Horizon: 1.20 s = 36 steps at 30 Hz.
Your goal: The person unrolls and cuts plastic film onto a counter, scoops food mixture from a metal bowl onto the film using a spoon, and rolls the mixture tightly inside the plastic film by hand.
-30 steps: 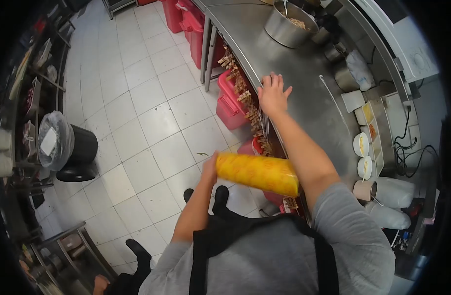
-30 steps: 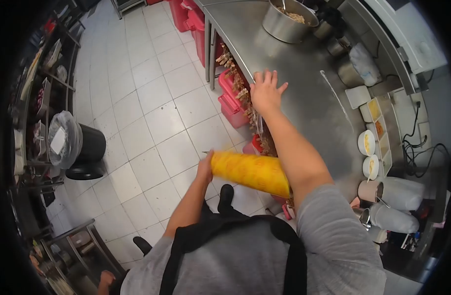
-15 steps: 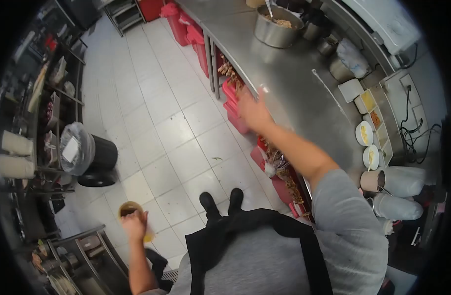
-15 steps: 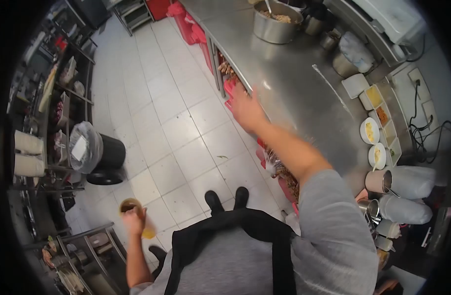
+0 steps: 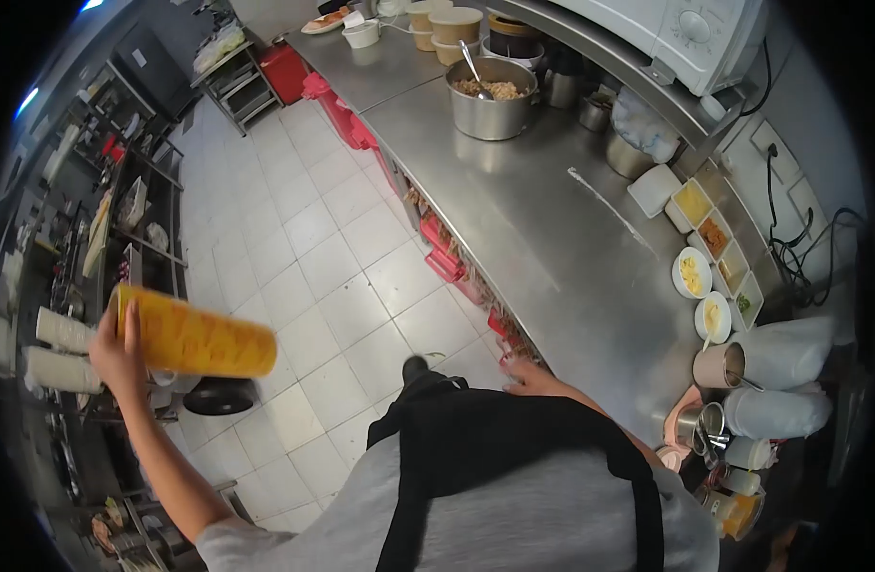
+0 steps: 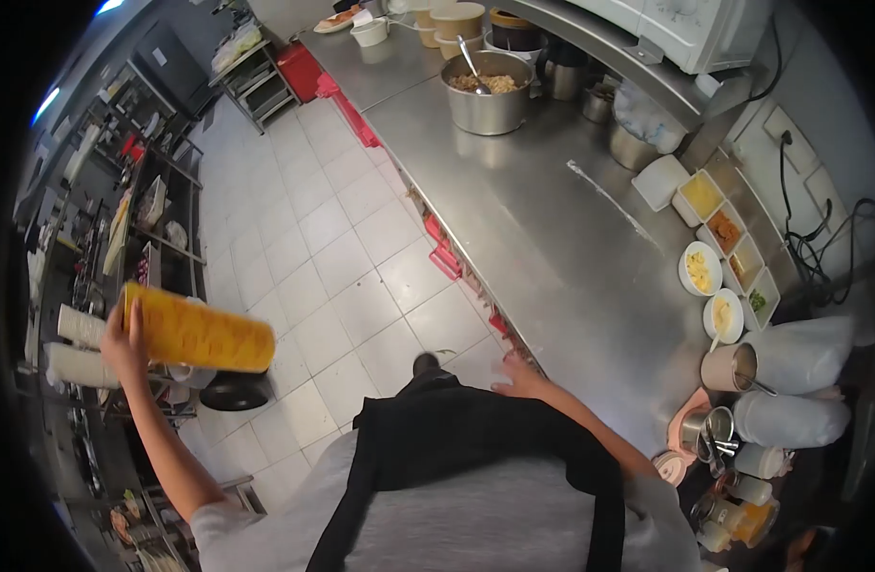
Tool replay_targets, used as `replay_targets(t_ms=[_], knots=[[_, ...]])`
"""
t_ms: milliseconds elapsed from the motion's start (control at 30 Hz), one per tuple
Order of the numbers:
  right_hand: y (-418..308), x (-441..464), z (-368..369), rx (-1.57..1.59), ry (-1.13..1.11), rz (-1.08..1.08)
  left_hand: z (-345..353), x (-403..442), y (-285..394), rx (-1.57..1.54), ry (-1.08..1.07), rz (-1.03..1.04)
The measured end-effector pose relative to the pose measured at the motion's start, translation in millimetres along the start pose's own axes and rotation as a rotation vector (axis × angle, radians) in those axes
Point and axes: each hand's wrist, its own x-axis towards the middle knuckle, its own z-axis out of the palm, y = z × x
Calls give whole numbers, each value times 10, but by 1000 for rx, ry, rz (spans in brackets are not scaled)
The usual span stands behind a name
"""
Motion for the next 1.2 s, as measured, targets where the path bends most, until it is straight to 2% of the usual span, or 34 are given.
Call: replay_targets(t_ms=[33,67,133,200,267,333,400,467,533,600,667,700,733,800,900,1000,1033,1133,1167,1200], knots=[[-93,-31,-84,-161,-235,99,218,228,-6,49,-61,-9],[-304,-49,-203,-58,-194,71,455,463,-18,98,-122,-17],[-943,-64,-524,147,-111,11,1034,921,243,-53,-110,9],[-1542,116,-857,210,61,11,1573,1362,683,-121,-96,105],[-1865,531,-1288,-85,313,-122,2065,1749,1145,-209,-104,226],[-2229,1105,-1747,-92,545,-282,2608,2095,1488,-350,-7,419],[-2629,1760,-2240,-66,685,-400,3058,2403,1766,-334,57,587],[-2896,2492,-2741,-110,733,-418,3438,2669,2002,-360,25,655],[-3030,3232,-3130,-73,773,-354,3809,2895,2199,-409,-14,678],[-3245,3747,-3442,-284,794,-151,4132,3059,2356,-455,-29,703],[-3137,4290,-3722,-507,955,-126,4407,3139,2492,-500,-21,728],[-3192,4387,-3752,-498,925,-103,4524,3160,2559,-573,56,732],[-3168,4540,-3735,-470,994,-145,4600,3188,2607,-582,37,713],[-3246,4630,-3663,-457,972,-102,4627,3185,2660,-599,-19,670],[-3235,4664,-3577,-428,932,-162,4676,3159,2634,-700,64,674],[-3408,4011,-3462,-506,930,-321,4472,2943,2563,-810,439,687],[-3519,3699,-3433,-650,928,-264,4476,2726,2542,-938,423,752],[-3461,3001,-3512,-987,813,-37,4624,2400,2465,-716,375,1119],[-3415,2933,-3490,-1008,792,85,4632,2371,2476,-758,271,1057],[-3355,2869,-3436,-1024,765,210,4623,2353,2482,-778,269,1047]])
